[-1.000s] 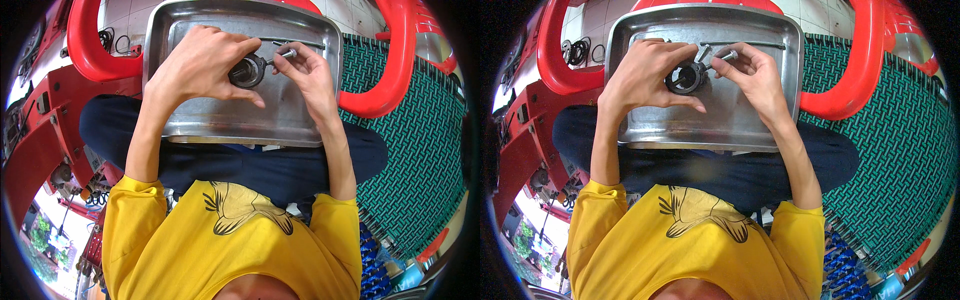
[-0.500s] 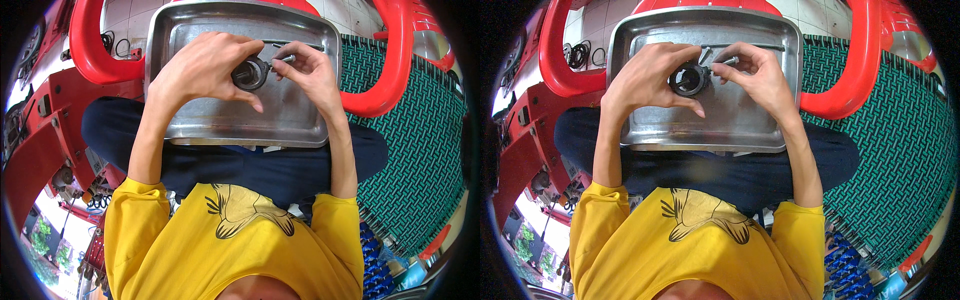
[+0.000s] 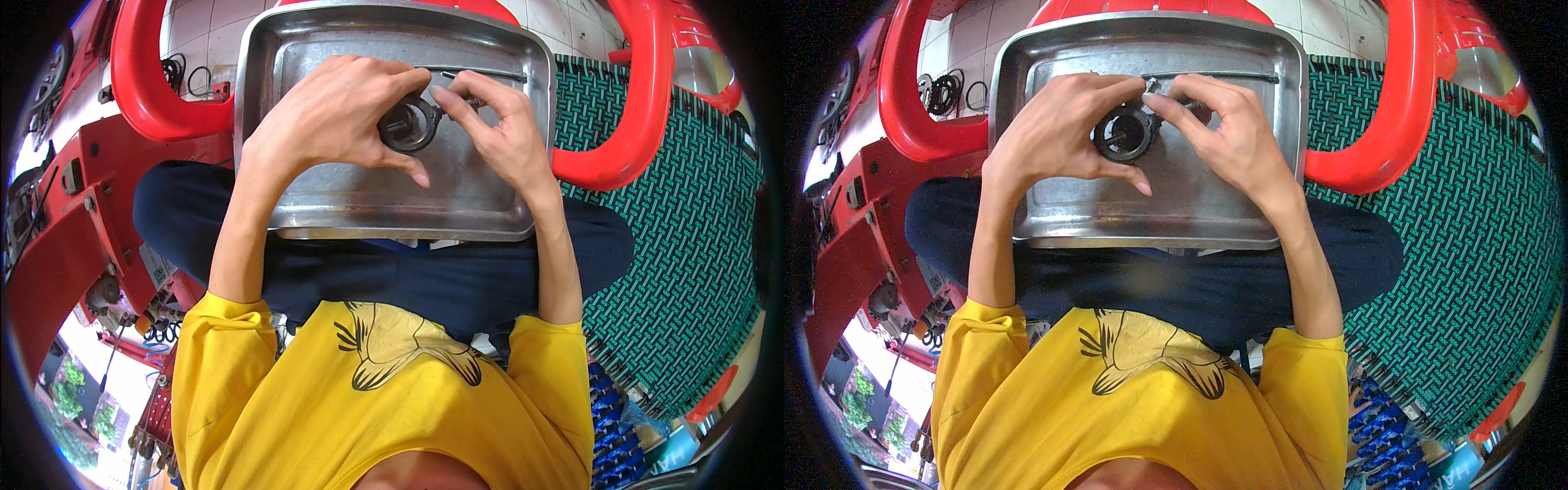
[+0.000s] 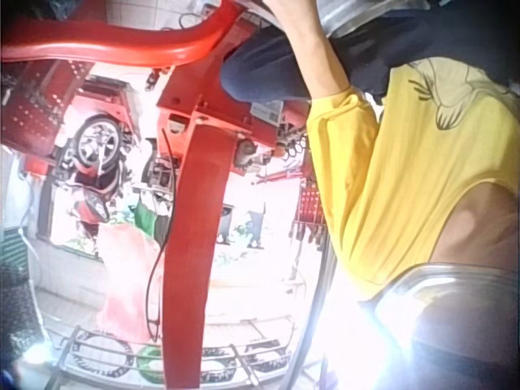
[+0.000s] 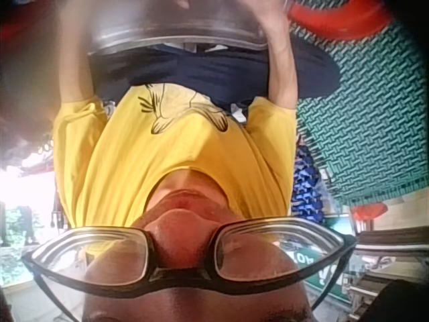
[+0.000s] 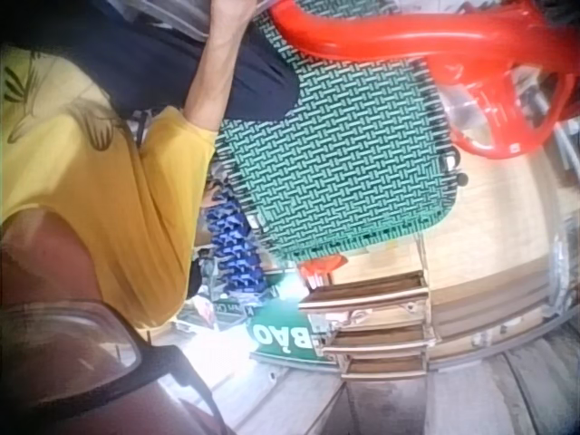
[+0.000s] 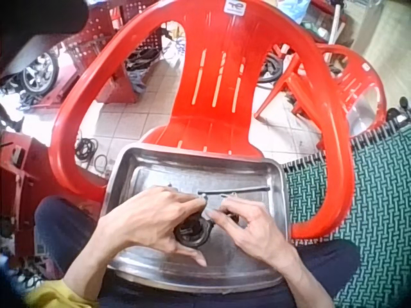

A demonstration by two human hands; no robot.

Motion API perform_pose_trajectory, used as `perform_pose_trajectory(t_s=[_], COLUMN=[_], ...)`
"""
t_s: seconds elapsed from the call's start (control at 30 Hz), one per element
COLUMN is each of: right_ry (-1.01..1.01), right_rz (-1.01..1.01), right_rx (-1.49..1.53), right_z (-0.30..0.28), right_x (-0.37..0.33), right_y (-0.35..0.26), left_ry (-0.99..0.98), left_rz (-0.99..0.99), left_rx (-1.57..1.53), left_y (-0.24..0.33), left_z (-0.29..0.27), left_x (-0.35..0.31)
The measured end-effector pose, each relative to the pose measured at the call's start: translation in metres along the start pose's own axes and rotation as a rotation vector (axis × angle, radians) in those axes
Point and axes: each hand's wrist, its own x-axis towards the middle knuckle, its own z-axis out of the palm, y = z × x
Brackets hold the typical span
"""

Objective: The person is assembling motorcycle engine components on a metal tray, inserting a bolt through a gear and a metal bracket before fitting them onto a larger mechanical part.

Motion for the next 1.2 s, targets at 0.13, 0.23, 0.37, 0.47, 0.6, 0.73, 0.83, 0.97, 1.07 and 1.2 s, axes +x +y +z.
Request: perform_pose_trajectory(t_s=[0.13,0.23,0.37,0.47,0.6,0.73,0.83,0.97,1.07,1.2], right_ry=[-0.008,-0.033,-0.086,-0.139,-0.129,-0.055,-0.042,-0.124,-0.109,-0.092], right_rz=[0.067,0.108,0.000,-0.011,0.061,0.022,-0.029,-0.085,0.022,0.029], right_rx=[-0.038,-0.002,-0.028,-0.034,-0.080,-0.067,-0.012,0.003,-0.018,0.023], right_z=[0.003,0.000,-0.004,-0.007,-0.007,-0.005,-0.002,-0.009,-0.001,-0.005], right_x=[-0.003,-0.004,-0.005,-0.001,0.000,0.000,-0.002,-0.002,-0.001,0.000], right_y=[-0.001,-0.007,-0.006,-0.004,-0.008,-0.009,-0.006,-0.007,-0.004,-0.009], left_ry=[-0.157,-0.132,-0.116,-0.088,-0.097,-0.101,-0.100,-0.129,-0.096,-0.127], left_rz=[-0.116,-0.101,-0.095,-0.068,-0.077,-0.078,-0.079,-0.104,-0.080,-0.097], left_rx=[-0.066,-0.060,-0.032,-0.016,-0.012,-0.003,0.019,0.012,0.031,0.028], left_y=[0.008,0.005,0.004,0.003,0.003,0.003,0.003,0.005,0.006,0.006], left_z=[-0.009,-0.006,-0.009,-0.007,-0.008,-0.007,-0.010,-0.014,-0.012,-0.013], left_x=[0.005,0.002,0.001,0.000,0.000,0.000,0.001,0.001,-0.001,0.000])
